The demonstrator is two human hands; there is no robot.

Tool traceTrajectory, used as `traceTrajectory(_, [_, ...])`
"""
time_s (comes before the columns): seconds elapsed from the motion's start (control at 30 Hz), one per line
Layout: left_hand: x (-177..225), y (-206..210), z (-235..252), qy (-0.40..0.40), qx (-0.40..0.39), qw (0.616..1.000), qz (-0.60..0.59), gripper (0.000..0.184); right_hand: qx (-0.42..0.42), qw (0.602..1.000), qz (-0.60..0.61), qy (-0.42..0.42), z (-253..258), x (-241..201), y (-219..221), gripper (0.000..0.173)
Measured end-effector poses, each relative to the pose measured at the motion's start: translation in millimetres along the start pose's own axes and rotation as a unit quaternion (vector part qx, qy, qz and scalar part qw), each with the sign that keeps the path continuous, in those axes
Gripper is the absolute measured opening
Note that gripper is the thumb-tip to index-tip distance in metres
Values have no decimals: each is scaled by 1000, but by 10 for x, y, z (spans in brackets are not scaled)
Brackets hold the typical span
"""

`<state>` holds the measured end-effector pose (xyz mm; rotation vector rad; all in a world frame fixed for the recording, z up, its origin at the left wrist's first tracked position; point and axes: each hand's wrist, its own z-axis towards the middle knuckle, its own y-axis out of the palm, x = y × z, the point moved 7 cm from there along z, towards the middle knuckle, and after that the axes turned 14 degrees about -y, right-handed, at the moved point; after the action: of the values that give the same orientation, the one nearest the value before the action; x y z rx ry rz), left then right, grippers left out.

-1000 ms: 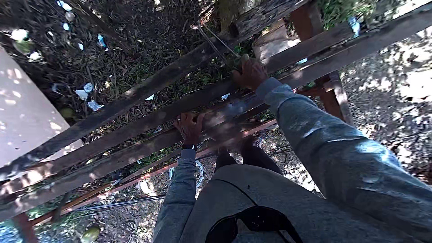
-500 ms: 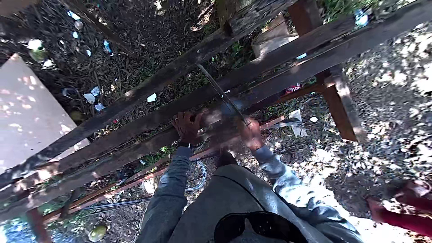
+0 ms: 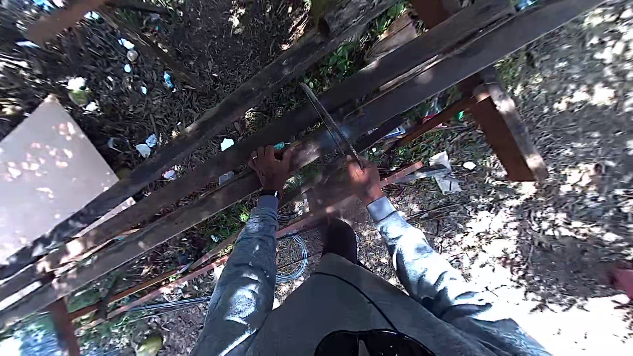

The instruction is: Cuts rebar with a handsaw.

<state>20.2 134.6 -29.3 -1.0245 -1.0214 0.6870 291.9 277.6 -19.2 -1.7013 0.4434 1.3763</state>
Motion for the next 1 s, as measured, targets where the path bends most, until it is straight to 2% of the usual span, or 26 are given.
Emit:
traceTrajectory(0.13, [15, 18, -12, 4, -8, 1000, 5, 59, -5, 1000, 18, 18, -74, -11, -31, 44])
traceTrajectory(0.23, [6, 23, 22, 9, -10, 1000, -6, 59, 16, 1000, -8, 5, -150, 15, -44, 39])
traceTrajectory(0.33, [-1, 41, 14, 11, -14, 1000, -15, 61, 19, 999, -44, 13, -372, 93, -159, 42])
traceTrajectory(0.47, [-19, 44, 30, 26, -11, 999, -24, 62, 63, 996, -6, -70, -648, 169, -301, 33])
traceTrajectory(0.53, [-28, 54, 28, 30, -7, 999, -32, 61, 72, 994, 25, -74, -642, 166, -287, 33])
traceTrajectory(0.67, [-44, 74, 32, 35, -5, 999, -35, 57, 18, 999, -17, -21, -107, 34, -29, 40])
traceTrajectory(0.8, [-56, 78, 33, 33, -6, 998, -47, 57, 12, 998, -61, -9, 633, -61, 294, 46])
traceTrajectory(1.0, [-36, 78, 43, 38, 9, 999, -37, 54, 7, 998, -63, -15, 733, -21, 326, 47])
